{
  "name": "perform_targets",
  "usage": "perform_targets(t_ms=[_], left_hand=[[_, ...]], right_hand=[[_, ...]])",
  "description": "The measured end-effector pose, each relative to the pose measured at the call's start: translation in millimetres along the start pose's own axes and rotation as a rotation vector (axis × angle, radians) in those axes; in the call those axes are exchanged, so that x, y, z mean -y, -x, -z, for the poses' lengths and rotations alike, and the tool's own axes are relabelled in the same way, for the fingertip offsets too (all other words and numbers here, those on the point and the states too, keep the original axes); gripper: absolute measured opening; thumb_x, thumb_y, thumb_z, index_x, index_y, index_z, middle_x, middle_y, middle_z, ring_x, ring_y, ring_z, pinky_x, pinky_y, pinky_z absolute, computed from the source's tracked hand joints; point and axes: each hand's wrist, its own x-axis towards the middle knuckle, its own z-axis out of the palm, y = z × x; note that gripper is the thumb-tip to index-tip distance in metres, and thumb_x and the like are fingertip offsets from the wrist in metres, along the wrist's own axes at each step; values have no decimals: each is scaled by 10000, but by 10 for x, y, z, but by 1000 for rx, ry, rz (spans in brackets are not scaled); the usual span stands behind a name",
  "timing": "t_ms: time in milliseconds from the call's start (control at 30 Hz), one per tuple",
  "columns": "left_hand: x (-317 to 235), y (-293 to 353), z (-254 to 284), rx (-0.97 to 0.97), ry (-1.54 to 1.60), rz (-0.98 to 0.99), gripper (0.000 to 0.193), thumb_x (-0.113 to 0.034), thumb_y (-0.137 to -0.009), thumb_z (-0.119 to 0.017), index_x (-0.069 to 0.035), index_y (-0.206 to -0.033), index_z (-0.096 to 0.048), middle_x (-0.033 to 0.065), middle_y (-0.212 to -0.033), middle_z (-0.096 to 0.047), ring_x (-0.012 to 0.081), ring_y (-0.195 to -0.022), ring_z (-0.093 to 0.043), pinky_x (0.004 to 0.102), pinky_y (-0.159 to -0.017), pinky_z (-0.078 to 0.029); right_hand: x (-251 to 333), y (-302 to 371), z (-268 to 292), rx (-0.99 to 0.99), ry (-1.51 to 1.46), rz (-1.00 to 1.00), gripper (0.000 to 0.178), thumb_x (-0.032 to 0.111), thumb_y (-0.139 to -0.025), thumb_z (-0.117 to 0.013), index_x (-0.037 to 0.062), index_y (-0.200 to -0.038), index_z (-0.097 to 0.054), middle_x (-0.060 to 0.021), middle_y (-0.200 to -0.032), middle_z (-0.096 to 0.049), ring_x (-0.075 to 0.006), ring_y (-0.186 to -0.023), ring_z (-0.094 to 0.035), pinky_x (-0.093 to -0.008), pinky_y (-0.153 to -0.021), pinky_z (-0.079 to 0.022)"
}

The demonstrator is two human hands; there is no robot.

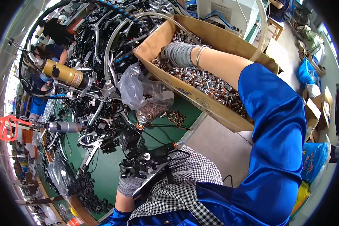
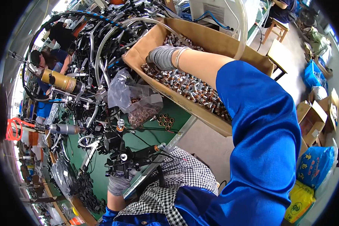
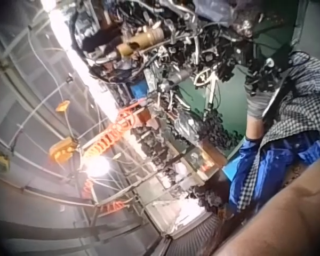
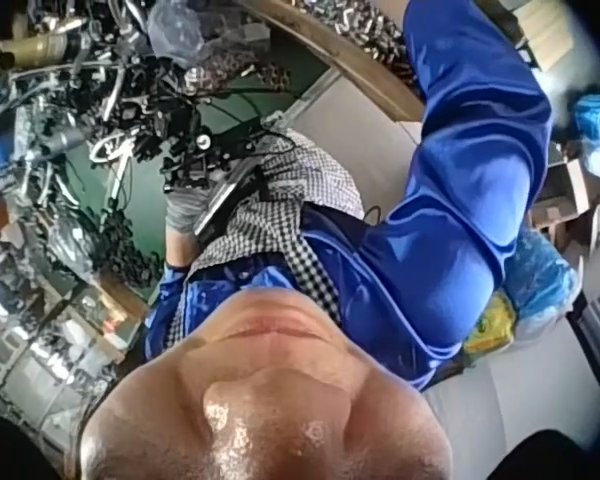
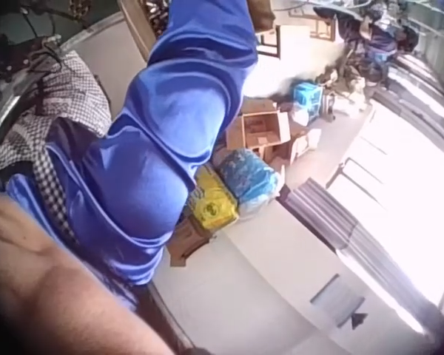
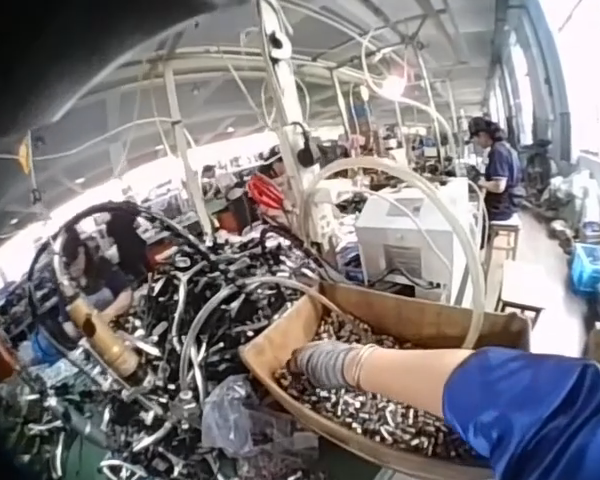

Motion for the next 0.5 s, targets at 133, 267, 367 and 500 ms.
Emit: perform_targets(t_ms=[133, 267, 367, 500], left_hand=[[39, 4, -62, 35, 85, 48, 491, -353, -855, -658, -95, -1262, -563, 99, -1179, -627, 268, -1106, -589, 414, -957, -474], [7, 23, -120, 13, 359, 153, 581, -476, -833, -692, -91, -1251, -571, 113, -1175, -623, 297, -1121, -574, 444, -962, -460], [70, 35, -122, -112, -134, -79, 474, -401, -883, -636, -112, -1255, -581, 91, -1208, -619, 252, -1137, -576, 420, -954, -472], [-87, -101, 3, -130, -342, -27, 413, -408, -922, -578, -137, -1231, -615, 72, -1233, -614, 226, -1140, -579, 418, -951, -471]], right_hand=[[192, 43, 191, 94, 84, 1, 241, 132, -807, -647, 118, -1044, -690, -156, -970, -693, -343, -903, -665, -407, -795, -521], [173, -14, 14, -16, 68, 47, 261, 129, -813, -636, 118, -1070, -677, -164, -959, -690, -346, -890, -668, -409, -779, -527], [117, -59, -104, -104, 48, 108, 271, 222, -854, -604, 115, -1094, -670, -159, -993, -692, -343, -925, -670, -423, -794, -526], [80, 125, 42, -187, 121, -19, 214, 189, -889, -567, 129, -1062, -678, -163, -986, -686, -312, -820, -671, -398, -746, -540]])
